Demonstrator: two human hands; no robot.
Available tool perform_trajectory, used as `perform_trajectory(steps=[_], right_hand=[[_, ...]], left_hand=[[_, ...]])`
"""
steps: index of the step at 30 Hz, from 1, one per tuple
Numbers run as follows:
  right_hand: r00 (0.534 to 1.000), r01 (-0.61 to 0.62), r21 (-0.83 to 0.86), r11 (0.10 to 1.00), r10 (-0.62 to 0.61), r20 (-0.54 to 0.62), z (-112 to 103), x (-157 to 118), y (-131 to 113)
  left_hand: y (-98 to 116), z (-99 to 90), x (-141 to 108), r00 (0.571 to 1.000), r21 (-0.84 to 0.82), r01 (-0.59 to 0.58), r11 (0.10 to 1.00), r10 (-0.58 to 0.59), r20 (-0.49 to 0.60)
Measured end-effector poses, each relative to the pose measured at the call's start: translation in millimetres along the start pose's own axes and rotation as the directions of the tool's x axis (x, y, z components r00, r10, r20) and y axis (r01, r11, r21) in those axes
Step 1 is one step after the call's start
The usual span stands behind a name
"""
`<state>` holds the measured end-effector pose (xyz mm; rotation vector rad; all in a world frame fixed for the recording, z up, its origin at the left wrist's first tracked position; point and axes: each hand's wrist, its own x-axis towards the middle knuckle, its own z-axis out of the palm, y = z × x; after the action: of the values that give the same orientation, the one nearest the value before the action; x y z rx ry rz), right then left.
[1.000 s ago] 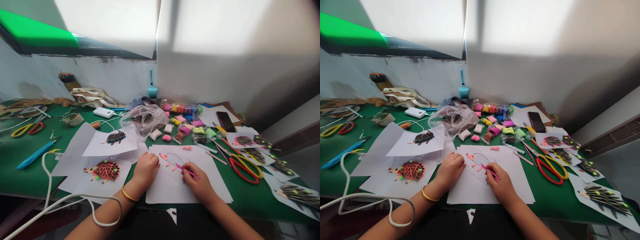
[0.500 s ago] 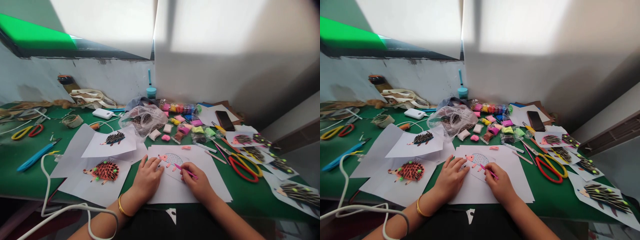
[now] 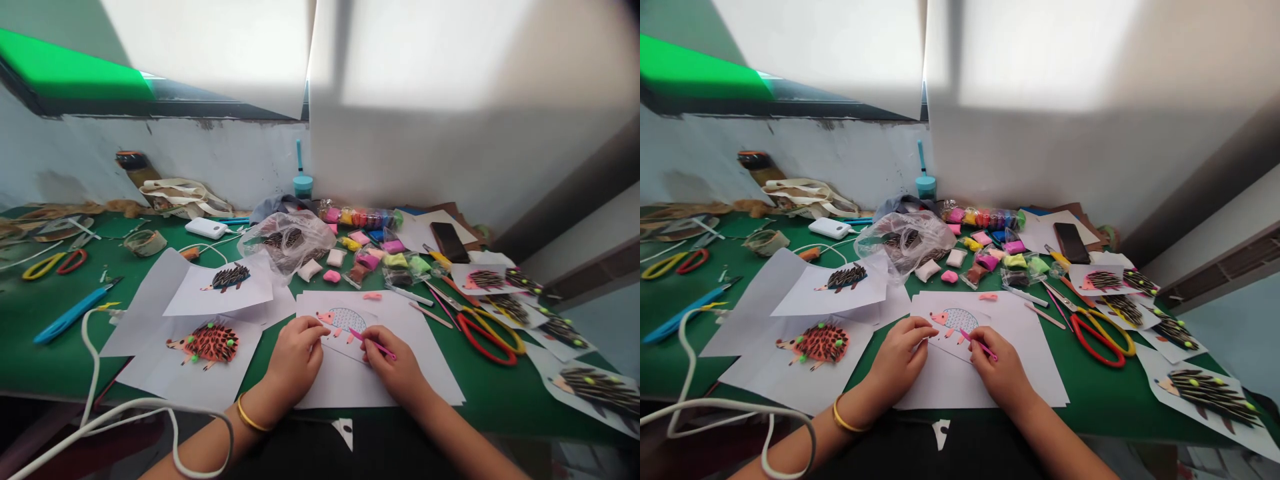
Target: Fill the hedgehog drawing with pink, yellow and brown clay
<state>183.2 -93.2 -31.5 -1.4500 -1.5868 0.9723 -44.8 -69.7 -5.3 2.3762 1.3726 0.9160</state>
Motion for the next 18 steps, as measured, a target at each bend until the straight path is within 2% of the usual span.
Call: perform_trajectory(steps=[4,7,10,14,18], right_hand=[[0.998,0.058,-0.046,0.997,-0.057,0.027,0.6,-1.5,-4.2],[0.988,0.146,-0.114,0.983,-0.139,0.061,1.9,-1.3,-7.4],[0.985,0.168,-0.13,0.977,-0.162,0.054,2.3,0.2,-8.9],[0.993,0.117,-0.085,0.989,-0.115,0.031,1.2,1.7,-8.5],[0.995,0.095,-0.066,0.993,-0.093,0.035,0.7,1.3,-7.6]], left_hand=[[-3.0,2.3,-6.3,0.997,0.237,-0.076,0.968,0.076,0.008],[-4.9,7.2,-11.6,0.987,0.317,-0.158,0.935,0.159,0.023],[-5.7,12.4,-14.2,0.98,0.348,-0.197,0.916,0.199,0.032],[-5.8,15.2,-14.8,0.974,0.357,-0.222,0.907,0.224,0.038],[-3.1,11.3,-12.9,0.974,0.279,-0.226,0.933,0.224,0.037]])
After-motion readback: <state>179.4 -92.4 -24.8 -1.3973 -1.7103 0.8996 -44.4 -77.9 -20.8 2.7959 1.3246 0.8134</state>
